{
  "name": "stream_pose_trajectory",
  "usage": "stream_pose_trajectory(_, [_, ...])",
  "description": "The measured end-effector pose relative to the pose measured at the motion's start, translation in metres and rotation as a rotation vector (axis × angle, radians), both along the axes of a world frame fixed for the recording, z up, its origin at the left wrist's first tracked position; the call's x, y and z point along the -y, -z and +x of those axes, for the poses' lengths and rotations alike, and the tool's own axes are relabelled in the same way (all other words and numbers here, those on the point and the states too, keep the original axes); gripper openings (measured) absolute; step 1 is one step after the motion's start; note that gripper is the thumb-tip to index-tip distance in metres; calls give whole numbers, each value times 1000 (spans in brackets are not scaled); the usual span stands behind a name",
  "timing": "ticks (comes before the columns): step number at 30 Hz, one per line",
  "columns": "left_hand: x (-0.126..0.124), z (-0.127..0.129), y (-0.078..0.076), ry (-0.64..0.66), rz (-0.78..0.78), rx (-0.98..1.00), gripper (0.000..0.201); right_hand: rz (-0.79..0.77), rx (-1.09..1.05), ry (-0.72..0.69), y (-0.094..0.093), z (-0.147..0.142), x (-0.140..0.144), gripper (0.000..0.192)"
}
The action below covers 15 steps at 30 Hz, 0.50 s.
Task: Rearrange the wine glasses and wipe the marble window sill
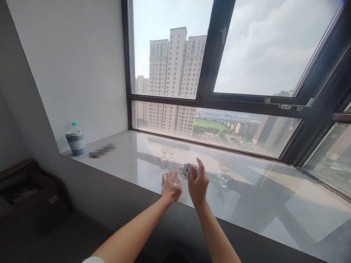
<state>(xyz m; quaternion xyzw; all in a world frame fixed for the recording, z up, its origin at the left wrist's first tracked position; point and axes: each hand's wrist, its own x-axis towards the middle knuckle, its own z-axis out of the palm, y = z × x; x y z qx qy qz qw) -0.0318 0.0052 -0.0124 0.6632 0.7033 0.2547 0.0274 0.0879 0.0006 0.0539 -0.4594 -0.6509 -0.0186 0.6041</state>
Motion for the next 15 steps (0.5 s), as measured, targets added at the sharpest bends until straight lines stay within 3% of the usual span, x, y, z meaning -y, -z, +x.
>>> stream_pose_trajectory(5, [3,1,-1,37,43,-22,53,-221,-104,44,28,7,-14,61])
stream_pose_trajectory(10, [4,2,-4,37,116,-29,54,-461,-93,-140,57,-9,-12,65])
stream_pose_trajectory(15, [1,2,-1,21,115,-7,54,-513,-160,-172,59,-20,-2,63])
